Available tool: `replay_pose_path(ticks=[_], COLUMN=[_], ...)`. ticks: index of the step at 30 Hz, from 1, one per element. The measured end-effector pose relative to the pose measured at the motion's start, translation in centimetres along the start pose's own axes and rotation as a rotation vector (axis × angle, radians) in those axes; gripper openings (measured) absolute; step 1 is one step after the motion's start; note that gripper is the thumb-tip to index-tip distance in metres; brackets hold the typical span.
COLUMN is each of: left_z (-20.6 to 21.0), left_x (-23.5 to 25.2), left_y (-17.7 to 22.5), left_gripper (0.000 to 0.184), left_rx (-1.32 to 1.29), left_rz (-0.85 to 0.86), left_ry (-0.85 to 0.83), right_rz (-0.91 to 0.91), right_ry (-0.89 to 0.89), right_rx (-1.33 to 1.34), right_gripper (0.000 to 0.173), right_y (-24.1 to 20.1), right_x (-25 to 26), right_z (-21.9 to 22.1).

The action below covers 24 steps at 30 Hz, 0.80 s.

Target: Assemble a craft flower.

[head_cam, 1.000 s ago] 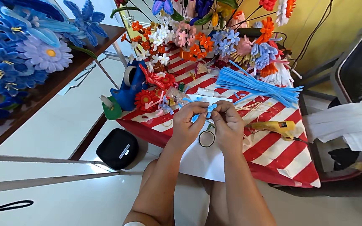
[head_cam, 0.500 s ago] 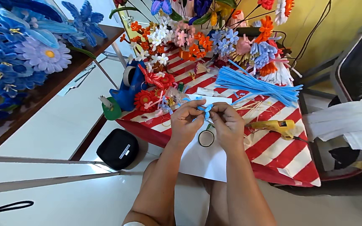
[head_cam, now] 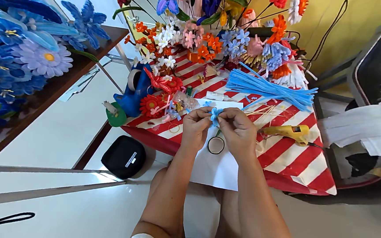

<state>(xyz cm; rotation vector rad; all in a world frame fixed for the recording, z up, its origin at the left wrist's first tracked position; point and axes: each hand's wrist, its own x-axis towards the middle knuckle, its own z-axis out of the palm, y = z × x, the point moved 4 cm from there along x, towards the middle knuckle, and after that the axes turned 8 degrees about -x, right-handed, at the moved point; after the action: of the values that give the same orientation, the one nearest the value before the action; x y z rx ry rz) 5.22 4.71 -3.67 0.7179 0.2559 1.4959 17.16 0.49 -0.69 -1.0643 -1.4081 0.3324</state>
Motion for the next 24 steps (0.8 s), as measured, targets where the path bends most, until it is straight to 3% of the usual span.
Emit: replay_pose_path(ticks=[5, 14, 24], left_z=[-0.14, -0.48, -0.05], left_x=[0.2, 0.35, 0.16], left_y=[-0.18, -0.55, -0.55], left_gripper=[0.021, 0.019, 0.022], left_rx=[-0.005, -0.002, -0.066], left_rz=[-0.026, -0.018, -0.044], left_ry=[-0.025, -0.055, -0.059], right_rz=[-0.097, -0.106, 0.038], right_ry=[0.005, -0.001, -0.006], right_rx=[-0.101, -0.12, 0.015], right_gripper=[0.005, 0.002, 0.002], right_y=[-0.03, 0.11, 0.09], right_x=[0.02, -0.02, -0.01], right_z=[0.04, 0.06, -0.31])
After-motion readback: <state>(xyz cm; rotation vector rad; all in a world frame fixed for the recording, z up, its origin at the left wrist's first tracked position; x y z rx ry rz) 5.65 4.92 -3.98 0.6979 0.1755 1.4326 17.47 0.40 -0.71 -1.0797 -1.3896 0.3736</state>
